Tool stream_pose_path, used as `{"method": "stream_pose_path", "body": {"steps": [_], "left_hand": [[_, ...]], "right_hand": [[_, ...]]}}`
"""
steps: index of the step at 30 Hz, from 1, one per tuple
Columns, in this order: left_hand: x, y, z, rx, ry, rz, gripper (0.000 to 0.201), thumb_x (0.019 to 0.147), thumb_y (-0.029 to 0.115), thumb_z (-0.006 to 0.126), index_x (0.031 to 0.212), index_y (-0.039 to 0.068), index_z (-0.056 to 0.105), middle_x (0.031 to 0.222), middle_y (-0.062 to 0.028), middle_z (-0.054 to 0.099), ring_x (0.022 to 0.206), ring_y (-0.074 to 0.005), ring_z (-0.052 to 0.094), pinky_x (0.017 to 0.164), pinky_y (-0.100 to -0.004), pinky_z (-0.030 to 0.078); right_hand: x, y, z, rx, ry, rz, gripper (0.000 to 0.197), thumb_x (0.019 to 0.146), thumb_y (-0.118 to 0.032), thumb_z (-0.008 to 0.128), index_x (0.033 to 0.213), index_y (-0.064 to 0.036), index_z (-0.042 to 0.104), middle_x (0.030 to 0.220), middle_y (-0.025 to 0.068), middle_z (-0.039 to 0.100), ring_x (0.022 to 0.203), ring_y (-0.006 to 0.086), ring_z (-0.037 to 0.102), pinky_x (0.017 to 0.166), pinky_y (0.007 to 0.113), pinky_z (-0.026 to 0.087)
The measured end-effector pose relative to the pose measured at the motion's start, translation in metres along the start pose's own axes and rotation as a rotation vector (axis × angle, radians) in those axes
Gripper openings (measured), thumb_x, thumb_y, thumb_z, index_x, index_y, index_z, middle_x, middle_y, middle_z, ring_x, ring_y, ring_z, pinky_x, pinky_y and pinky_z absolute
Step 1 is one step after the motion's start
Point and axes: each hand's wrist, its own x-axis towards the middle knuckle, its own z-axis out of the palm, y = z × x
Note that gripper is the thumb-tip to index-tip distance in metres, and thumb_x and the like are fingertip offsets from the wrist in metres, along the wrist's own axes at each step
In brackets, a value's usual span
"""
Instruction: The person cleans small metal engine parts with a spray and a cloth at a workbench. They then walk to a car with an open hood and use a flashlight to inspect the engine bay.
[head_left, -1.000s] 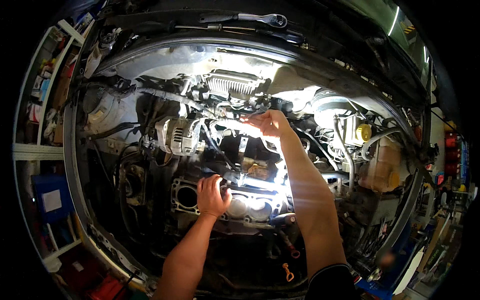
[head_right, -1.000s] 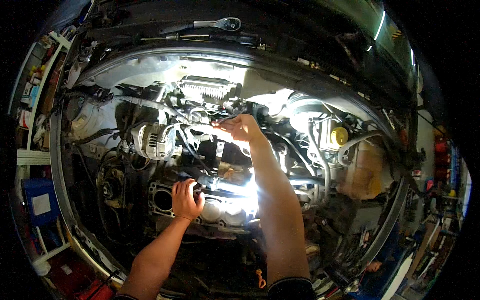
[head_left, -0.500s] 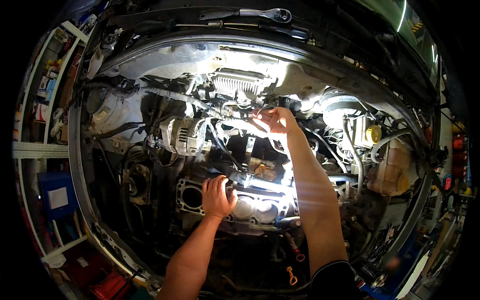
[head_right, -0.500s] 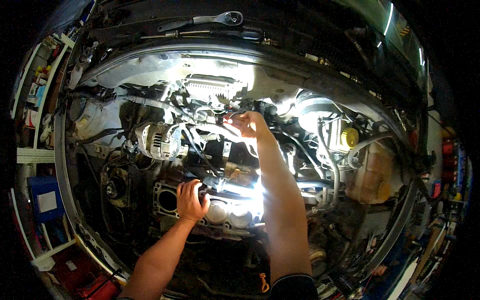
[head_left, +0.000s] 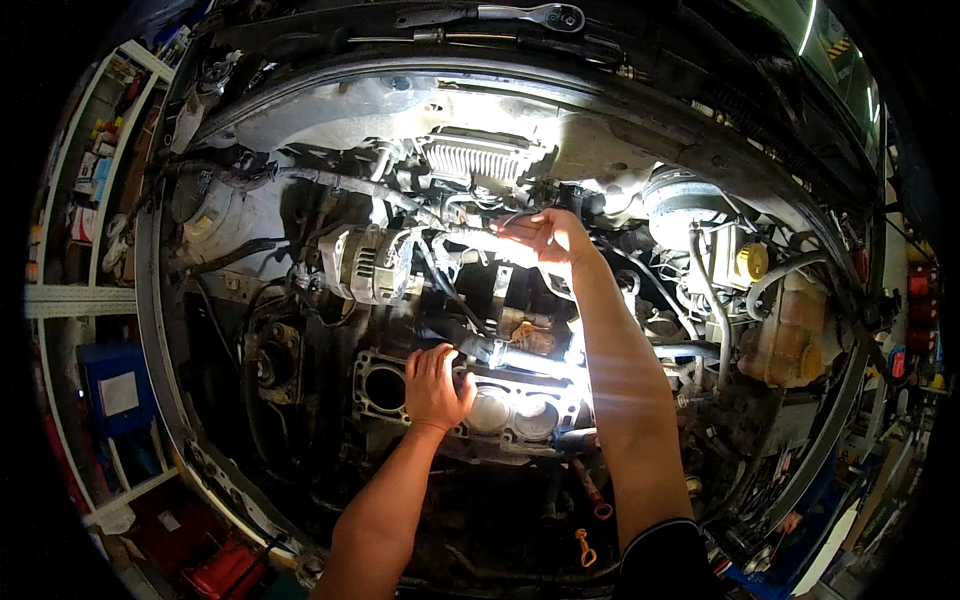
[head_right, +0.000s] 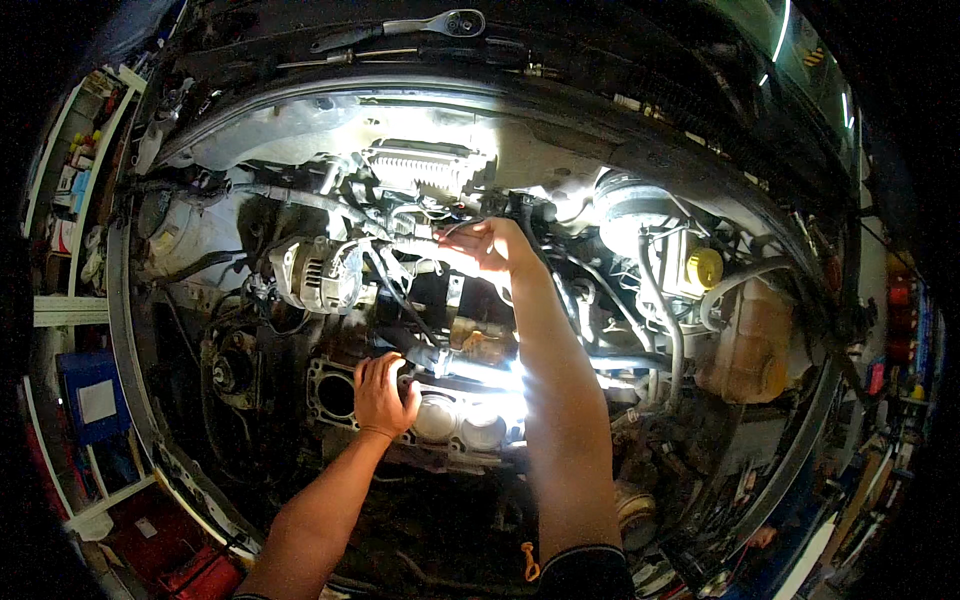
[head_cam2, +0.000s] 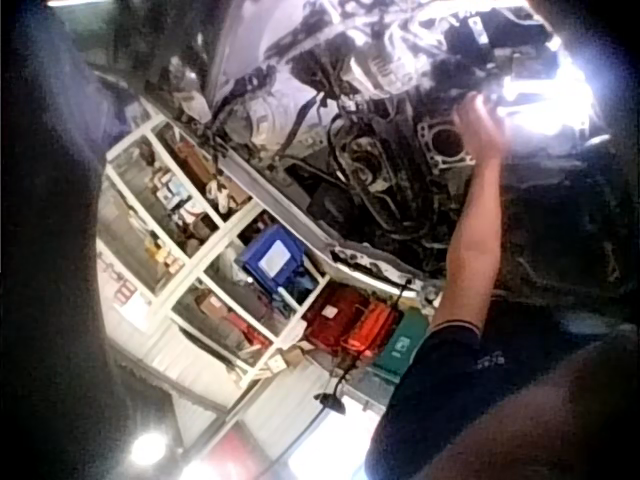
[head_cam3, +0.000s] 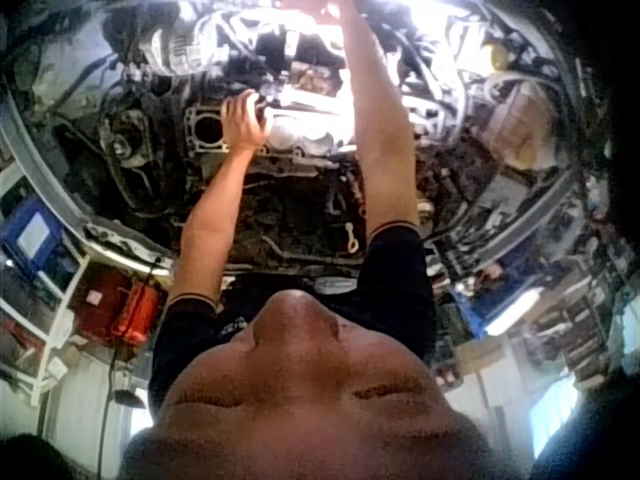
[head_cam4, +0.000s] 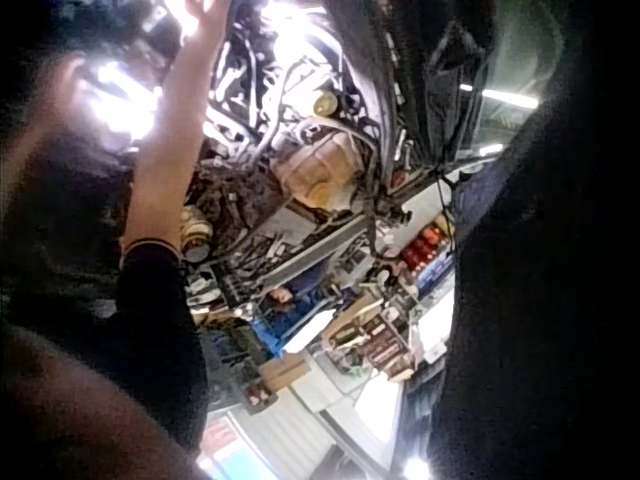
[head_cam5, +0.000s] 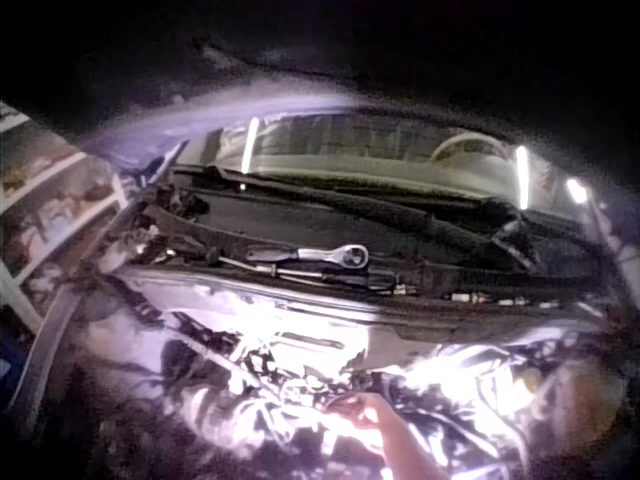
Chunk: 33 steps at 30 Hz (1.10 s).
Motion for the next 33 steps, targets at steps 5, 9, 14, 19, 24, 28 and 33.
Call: {"method": "stream_pose_path", "body": {"steps": [5,9,14,19,24,28,33], "left_hand": [[0.000,-0.002,0.002,0.011,-0.019,-0.010,0.044,0.087,0.028,0.069,0.123,0.005,0.058,0.128,-0.0150,0.062,0.119,-0.0373,0.057,0.115,-0.0547,0.034],[0.001,0.000,-0.001,0.011,-0.027,-0.004,0.043,0.087,0.028,0.068,0.122,0.005,0.057,0.129,-0.0151,0.062,0.119,-0.0375,0.057,0.115,-0.0550,0.034],[0.001,0.000,-0.001,0.015,-0.029,-0.005,0.043,0.087,0.028,0.068,0.122,0.005,0.057,0.128,-0.0155,0.062,0.117,-0.0381,0.058,0.114,-0.0552,0.034],[0.000,-0.001,0.001,0.012,-0.018,-0.001,0.043,0.087,0.029,0.067,0.122,0.005,0.057,0.128,-0.0159,0.063,0.118,-0.0384,0.058,0.113,-0.0552,0.034],[-0.001,-0.002,0.002,0.031,-0.011,-0.001,0.044,0.087,0.029,0.067,0.122,0.004,0.058,0.128,-0.0160,0.063,0.120,-0.0378,0.058,0.115,-0.0550,0.034],[0.001,0.000,0.001,0.050,-0.037,-0.002,0.046,0.087,0.030,0.067,0.122,0.003,0.059,0.129,-0.0154,0.064,0.122,-0.0364,0.058,0.116,-0.0541,0.035],[0.000,0.000,0.000,0.032,-0.017,0.004,0.044,0.086,0.029,0.067,0.121,0.003,0.059,0.127,-0.0152,0.064,0.119,-0.0370,0.058,0.115,-0.0542,0.035]], "right_hand": [[-0.001,-0.001,0.004,-0.008,0.000,-0.018,0.056,0.091,-0.008,0.036,0.134,0.0260,0.046,0.140,0.0391,0.055,0.139,0.0497,0.050,0.124,0.054,0.037],[0.011,-0.005,-0.009,-0.071,0.043,0.015,0.050,0.094,-0.010,0.038,0.132,0.0187,0.054,0.138,0.0330,0.061,0.130,0.0430,0.061,0.118,0.051,0.046],[0.020,0.000,-0.018,-0.048,0.083,-0.020,0.040,0.099,-0.013,0.041,0.123,0.0118,0.061,0.128,0.0280,0.066,0.120,0.0393,0.067,0.112,0.052,0.052],[0.029,0.004,-0.015,-0.064,0.208,-0.041,0.047,0.109,-0.034,0.046,0.116,0.0098,0.060,0.117,0.0299,0.067,0.113,0.0442,0.068,0.101,0.057,0.057],[0.039,0.013,-0.006,-0.007,0.312,-0.094,0.053,0.111,-0.044,0.046,0.107,0.0073,0.060,0.094,0.0243,0.068,0.090,0.0374,0.069,0.083,0.052,0.060],[0.052,0.017,-0.013,-0.043,0.423,-0.215,0.043,0.112,-0.039,0.047,0.100,0.0005,0.059,0.079,0.0153,0.063,0.066,0.0324,0.063,0.063,0.050,0.056],[0.051,0.022,0.000,-0.082,0.510,-0.276,0.037,0.112,-0.033,0.048,0.093,-0.0024,0.056,0.068,0.0110,0.058,0.053,0.0302,0.057,0.049,0.049,0.047]]}}
